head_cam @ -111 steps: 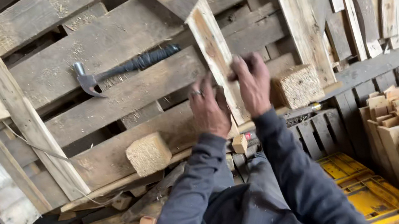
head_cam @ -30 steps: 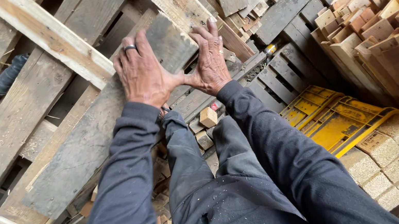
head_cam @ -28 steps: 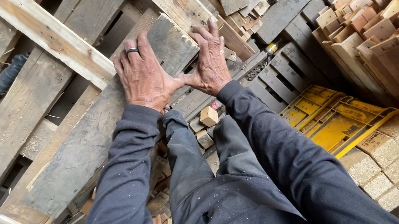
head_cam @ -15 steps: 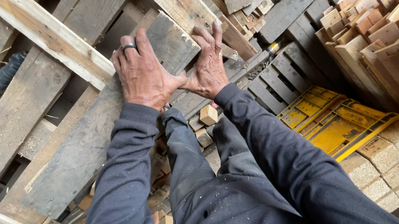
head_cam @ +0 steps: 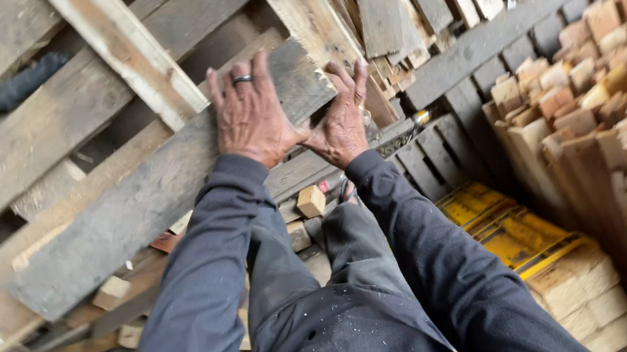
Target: The person assembles wooden pallets by placing small wooden blocks and planks onto a pallet frame and securing them with nails using a hammer. The person repeatedly positions the wood pieces and hammers nails to fasten them.
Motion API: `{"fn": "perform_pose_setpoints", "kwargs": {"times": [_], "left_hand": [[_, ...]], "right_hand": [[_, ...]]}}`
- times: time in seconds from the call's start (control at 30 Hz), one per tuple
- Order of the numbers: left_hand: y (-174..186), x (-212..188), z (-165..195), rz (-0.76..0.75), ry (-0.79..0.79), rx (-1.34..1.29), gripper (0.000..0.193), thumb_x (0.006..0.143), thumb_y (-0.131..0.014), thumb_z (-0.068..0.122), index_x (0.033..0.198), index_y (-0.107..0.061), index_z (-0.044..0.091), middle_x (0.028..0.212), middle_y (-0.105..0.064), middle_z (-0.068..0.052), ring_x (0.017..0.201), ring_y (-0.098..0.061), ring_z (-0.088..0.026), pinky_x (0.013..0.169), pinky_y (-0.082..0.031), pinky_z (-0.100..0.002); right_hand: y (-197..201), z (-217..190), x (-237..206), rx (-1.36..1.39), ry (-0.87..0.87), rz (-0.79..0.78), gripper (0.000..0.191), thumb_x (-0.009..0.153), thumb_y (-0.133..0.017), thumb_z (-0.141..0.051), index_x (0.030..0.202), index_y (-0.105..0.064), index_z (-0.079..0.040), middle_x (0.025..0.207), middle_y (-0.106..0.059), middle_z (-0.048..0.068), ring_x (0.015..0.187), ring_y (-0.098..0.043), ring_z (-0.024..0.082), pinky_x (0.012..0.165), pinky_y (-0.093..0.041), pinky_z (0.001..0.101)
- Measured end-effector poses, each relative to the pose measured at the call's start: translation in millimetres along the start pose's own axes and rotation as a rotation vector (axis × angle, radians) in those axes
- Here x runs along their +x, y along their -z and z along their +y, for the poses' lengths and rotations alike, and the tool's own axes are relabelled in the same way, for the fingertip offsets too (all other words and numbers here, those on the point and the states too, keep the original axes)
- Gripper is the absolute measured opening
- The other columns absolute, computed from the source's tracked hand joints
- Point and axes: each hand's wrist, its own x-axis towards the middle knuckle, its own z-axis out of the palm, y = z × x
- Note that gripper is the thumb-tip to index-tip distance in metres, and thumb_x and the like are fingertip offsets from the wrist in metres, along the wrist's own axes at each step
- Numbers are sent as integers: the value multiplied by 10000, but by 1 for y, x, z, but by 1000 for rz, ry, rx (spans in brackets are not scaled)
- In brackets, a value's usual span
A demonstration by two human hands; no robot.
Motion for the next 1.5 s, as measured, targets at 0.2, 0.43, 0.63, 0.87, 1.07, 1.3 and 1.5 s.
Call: {"fn": "perform_pose_setpoints", "kwargs": {"times": [0.2, 0.43, 0.63, 0.87, 1.07, 1.3, 1.5], "left_hand": [[1, 10, -20, 106, -44, -202, 1474, 484, -909, 743, 1590, -161, 118, 1649, -83, -239, 1542, -13, -451, 1181, -49, -798], [50, -124, -68, 701, 113, -842, 612, 1017, -713, 343, 1544, -501, 117, 1465, -592, -164, 1326, -593, -302, 1175, -501, -419], [128, -287, -291, 1348, 581, -653, 221, 1035, -610, 128, 1219, -646, 11, 1160, -701, -158, 1037, -699, -265, 898, -590, -360], [198, -494, -575, 1819, 1065, -103, 115, 1071, -513, 57, 1109, -621, 62, 1084, -609, -84, 942, -603, -186, 828, -584, -365], [191, -532, -681, 1882, 1326, 54, 134, 1051, -490, -16, 1110, -597, 37, 1043, -578, -79, 913, -559, -166, 809, -518, -339], [195, -537, -682, 2497, 1103, -429, 160, 1014, -451, -14, 1107, -547, 73, 963, -596, -34, 646, -490, -68, 514, -423, -233], [197, -544, -668, 2673, 783, -670, 144, 1057, -412, -10, 1100, -520, 75, 997, -615, -49, 651, -452, -66, 524, -384, -231]], "right_hand": [[48, -14, -8, -5, -207, -202, 948, 922, -807, -403, 1580, -304, 58, 1571, -382, 298, 1489, -367, 421, 1267, -279, 506], [9, -169, -34, 278, -224, -415, 313, 1022, -641, -143, 1294, -654, 11, 1190, -726, 145, 1055, -681, 198, 953, -538, 302], [-163, -397, 4, 440, 87, -962, 179, 966, -657, -10, 1135, -712, -28, 962, -757, 115, 879, -726, 162, 812, -558, 290], [-392, -657, 40, 416, 981, -1250, 204, 933, -677, -24, 1130, -728, -37, 952, -741, 127, 724, -712, 211, 657, -569, 327], [-550, -797, -19, 495, 1357, -1123, 194, 976, -733, -83, 1162, -732, -27, 978, -700, 128, 881, -656, 263, 747, -550, 399], [-653, -871, -94, 211, 1684, -1056, 437, 901, -810, -256, 1263, -653, -70, 1105, -640, 114, 1008, -616, 286, 868, -521, 421], [-677, -895, -160, 73, 1878, -1053, 606, 780, -835, -408, 1255, -631, -91, 1142, -597, 100, 1145, -479, 320, 891, -409, 510]]}}
